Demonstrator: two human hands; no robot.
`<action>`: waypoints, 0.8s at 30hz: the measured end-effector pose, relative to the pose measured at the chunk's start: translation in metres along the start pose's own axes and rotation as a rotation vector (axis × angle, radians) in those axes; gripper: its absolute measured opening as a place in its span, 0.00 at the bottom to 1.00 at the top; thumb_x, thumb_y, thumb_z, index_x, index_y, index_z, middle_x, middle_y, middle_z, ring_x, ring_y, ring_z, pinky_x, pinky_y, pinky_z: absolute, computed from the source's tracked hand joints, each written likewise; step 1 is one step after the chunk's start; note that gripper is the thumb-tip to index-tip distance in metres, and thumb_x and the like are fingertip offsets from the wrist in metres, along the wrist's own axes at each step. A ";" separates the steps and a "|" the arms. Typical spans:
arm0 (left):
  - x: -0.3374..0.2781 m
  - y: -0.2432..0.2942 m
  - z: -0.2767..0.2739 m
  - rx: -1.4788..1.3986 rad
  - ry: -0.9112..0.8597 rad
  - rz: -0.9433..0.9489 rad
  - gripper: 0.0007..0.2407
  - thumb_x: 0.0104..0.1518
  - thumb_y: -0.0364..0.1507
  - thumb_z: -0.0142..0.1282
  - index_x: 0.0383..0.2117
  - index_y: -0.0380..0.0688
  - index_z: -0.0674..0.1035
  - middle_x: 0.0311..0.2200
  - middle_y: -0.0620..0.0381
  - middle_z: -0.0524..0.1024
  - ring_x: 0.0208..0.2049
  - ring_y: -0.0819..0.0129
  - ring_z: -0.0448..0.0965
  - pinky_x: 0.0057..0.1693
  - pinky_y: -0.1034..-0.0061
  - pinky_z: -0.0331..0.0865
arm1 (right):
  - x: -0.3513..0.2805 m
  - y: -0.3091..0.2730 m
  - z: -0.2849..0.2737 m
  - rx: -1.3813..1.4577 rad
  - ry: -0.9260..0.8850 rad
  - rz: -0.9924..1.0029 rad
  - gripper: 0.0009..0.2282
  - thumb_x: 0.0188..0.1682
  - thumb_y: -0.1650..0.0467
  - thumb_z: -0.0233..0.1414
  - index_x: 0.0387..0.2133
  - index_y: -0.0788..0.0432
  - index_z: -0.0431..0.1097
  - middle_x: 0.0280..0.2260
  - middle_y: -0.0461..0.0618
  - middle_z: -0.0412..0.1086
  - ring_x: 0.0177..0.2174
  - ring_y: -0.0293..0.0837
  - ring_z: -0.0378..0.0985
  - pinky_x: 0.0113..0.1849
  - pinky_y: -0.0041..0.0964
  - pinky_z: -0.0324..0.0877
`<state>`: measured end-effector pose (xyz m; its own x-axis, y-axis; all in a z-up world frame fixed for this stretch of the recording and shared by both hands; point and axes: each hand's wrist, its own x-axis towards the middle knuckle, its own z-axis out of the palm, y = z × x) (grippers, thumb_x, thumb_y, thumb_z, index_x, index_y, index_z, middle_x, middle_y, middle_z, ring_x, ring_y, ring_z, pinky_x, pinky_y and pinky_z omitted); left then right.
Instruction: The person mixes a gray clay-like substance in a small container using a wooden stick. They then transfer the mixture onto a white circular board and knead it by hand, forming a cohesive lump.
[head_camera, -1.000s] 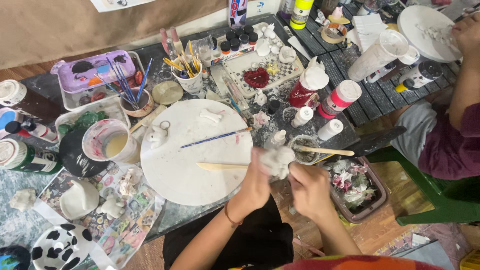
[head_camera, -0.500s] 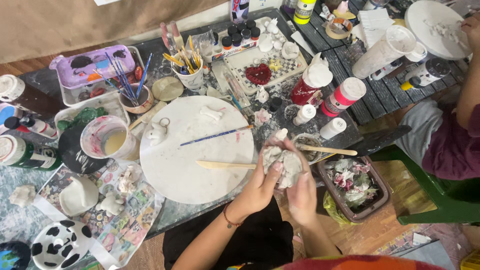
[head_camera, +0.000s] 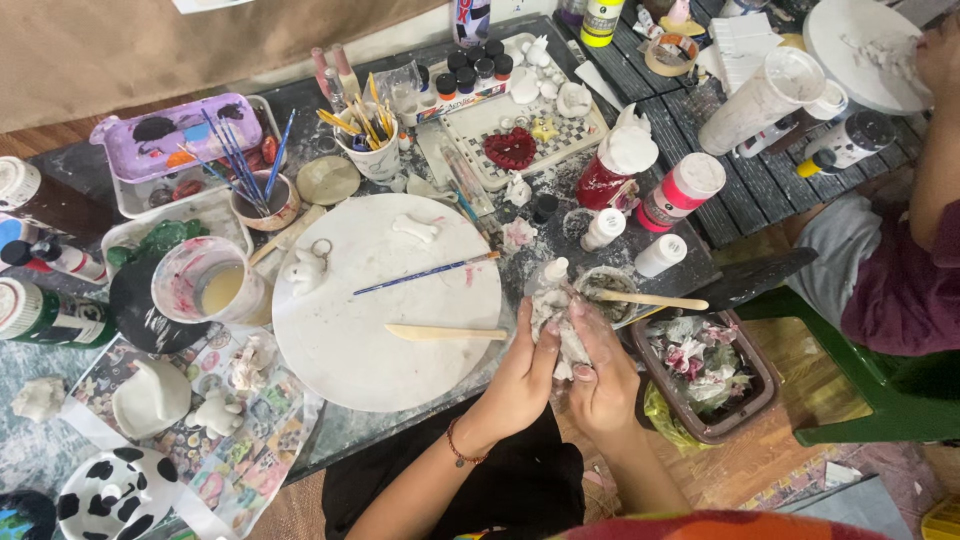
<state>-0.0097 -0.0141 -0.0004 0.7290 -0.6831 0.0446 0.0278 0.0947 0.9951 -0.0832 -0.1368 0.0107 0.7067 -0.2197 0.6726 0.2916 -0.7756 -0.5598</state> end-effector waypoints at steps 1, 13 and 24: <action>-0.001 0.001 0.002 -0.036 -0.011 -0.011 0.31 0.70 0.38 0.37 0.69 0.25 0.43 0.59 0.39 0.69 0.60 0.58 0.70 0.64 0.71 0.62 | -0.001 0.002 0.000 0.021 0.008 0.008 0.22 0.65 0.60 0.35 0.59 0.66 0.63 0.58 0.66 0.68 0.59 0.62 0.72 0.60 0.51 0.67; 0.006 0.026 0.000 -0.186 -0.345 0.034 0.42 0.59 0.46 0.56 0.74 0.36 0.48 0.60 0.43 0.71 0.50 0.57 0.77 0.49 0.68 0.72 | 0.042 -0.020 -0.033 1.123 -0.320 0.511 0.31 0.53 0.58 0.52 0.68 0.53 0.50 0.66 0.62 0.54 0.64 0.59 0.63 0.63 0.58 0.62; 0.010 0.026 -0.011 0.304 -0.514 0.209 0.43 0.61 0.42 0.64 0.72 0.26 0.49 0.61 0.35 0.68 0.64 0.49 0.71 0.70 0.59 0.54 | 0.018 0.008 -0.050 0.863 -0.486 0.499 0.22 0.57 0.65 0.50 0.61 0.65 0.61 0.54 0.62 0.67 0.56 0.54 0.70 0.59 0.51 0.65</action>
<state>0.0054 -0.0104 0.0248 0.2742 -0.9401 0.2024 -0.3305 0.1056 0.9379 -0.1006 -0.1767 0.0420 0.9925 0.0097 0.1222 0.1216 0.0489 -0.9914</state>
